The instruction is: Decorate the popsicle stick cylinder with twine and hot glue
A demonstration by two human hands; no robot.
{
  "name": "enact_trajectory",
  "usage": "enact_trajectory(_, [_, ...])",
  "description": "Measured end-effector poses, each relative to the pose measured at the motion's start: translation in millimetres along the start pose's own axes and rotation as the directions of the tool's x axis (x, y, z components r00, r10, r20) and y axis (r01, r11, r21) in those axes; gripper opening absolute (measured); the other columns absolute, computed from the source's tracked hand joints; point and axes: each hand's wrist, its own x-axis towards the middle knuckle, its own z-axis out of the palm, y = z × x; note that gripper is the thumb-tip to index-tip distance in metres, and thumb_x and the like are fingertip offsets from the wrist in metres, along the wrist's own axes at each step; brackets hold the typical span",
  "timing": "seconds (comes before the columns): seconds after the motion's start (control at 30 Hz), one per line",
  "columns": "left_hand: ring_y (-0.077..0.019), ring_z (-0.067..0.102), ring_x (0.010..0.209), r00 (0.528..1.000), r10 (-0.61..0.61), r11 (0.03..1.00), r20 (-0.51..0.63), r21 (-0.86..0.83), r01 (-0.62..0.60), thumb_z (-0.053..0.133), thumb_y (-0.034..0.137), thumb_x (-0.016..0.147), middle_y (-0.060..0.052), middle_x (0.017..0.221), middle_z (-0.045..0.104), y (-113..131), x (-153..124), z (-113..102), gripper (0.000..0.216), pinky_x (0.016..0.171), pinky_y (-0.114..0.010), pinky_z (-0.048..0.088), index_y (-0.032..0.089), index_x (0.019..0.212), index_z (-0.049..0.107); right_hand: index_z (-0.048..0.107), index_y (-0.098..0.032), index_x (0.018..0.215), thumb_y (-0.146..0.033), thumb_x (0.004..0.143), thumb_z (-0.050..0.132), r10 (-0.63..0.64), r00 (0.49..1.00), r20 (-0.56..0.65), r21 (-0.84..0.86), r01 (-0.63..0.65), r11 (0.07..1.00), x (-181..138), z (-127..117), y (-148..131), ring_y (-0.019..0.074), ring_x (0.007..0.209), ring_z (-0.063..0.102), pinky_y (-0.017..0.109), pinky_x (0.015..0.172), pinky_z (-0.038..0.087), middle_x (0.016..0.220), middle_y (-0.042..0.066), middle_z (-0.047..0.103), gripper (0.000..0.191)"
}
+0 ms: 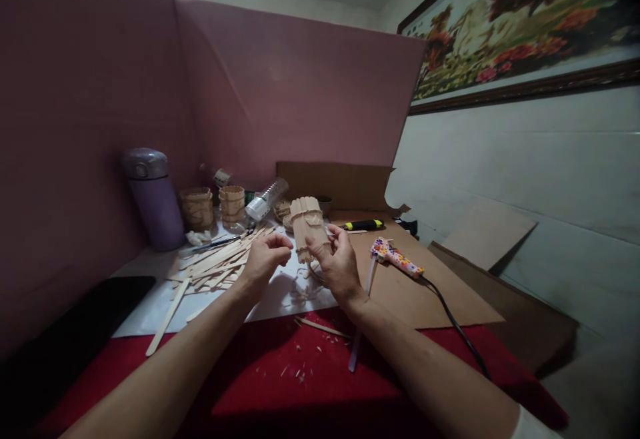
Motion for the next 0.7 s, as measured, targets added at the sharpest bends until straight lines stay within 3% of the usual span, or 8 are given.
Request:
enact_trajectory(0.4, [-0.0097,0.052,0.050,0.999,-0.013,0.999,0.041,-0.049,0.015,0.078,0.019,0.047,-0.002,0.057,0.063,-3.7,2.2,-2.8,0.023,0.050,-0.022,0.040,0.011,0.066,0.068,0.047,-0.016,0.114,-0.057,0.067,0.069,0.013,1.000,-0.008,0.026,-0.013,1.000,-0.3,-0.2,-5.3,0.0243,0.090,0.065,0.038,0.079,0.051,0.104,0.014,0.065,0.066])
enact_trajectory(0.7, [-0.0102,0.050,0.048,0.996,-0.036,0.999,0.079,0.023,0.035,0.066,0.032,0.064,-0.001,0.052,0.059,0.0,-0.3,-1.9,0.019,0.046,-0.021,0.037,0.014,0.064,0.061,0.047,-0.016,0.113,-0.056,0.069,0.069,0.001,1.000,0.001,0.012,-0.001,1.000,-0.4,-0.1,-4.4,0.0242,0.089,0.065,0.038,0.078,0.051,0.103,0.014,0.066,0.064])
